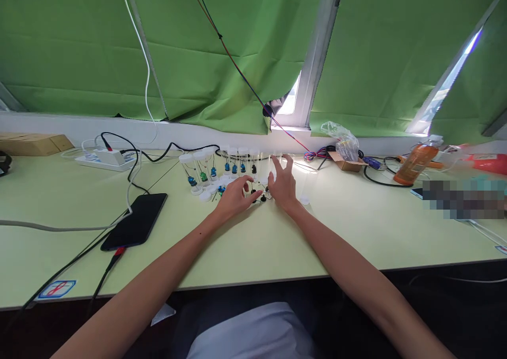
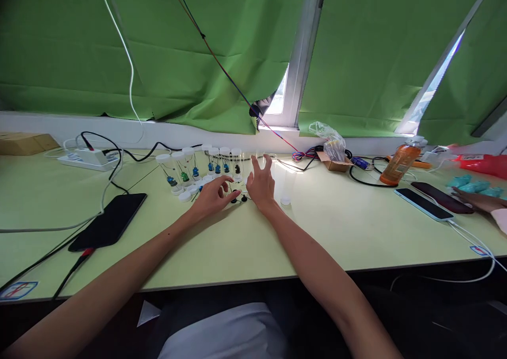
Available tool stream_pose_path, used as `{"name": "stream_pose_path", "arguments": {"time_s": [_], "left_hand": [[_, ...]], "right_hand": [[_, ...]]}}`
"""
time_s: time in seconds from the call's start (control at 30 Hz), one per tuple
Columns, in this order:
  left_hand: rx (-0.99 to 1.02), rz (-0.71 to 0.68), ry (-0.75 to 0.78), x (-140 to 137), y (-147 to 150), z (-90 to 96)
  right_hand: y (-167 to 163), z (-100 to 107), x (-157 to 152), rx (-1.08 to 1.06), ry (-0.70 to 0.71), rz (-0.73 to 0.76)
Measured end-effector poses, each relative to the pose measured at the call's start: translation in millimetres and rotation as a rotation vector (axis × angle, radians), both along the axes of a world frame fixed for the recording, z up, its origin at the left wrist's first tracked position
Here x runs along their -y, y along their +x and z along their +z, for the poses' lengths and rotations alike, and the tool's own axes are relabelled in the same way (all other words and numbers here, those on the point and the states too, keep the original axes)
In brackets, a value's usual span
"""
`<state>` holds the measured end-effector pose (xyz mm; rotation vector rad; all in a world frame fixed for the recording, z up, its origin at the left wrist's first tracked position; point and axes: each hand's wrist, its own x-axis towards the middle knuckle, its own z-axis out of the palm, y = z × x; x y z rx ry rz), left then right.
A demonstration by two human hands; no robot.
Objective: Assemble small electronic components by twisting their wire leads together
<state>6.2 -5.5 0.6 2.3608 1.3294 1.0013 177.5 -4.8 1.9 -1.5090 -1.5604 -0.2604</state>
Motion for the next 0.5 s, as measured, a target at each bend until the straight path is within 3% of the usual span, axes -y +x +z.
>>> {"name": "stream_pose_path", "arguments": {"time_s": [0.23, 0.5], "left_hand": [[-0.002, -0.013, 0.017, -0.5, 0.6, -0.9], [-0.008, -0.028, 0.031, 0.0, 0.3, -0.3]], "right_hand": [[3.3, -0.8, -2.7, 0.183, -0.095, 0.146], [4.8, -6.3, -7.2, 0.219, -0.073, 0.233]]}}
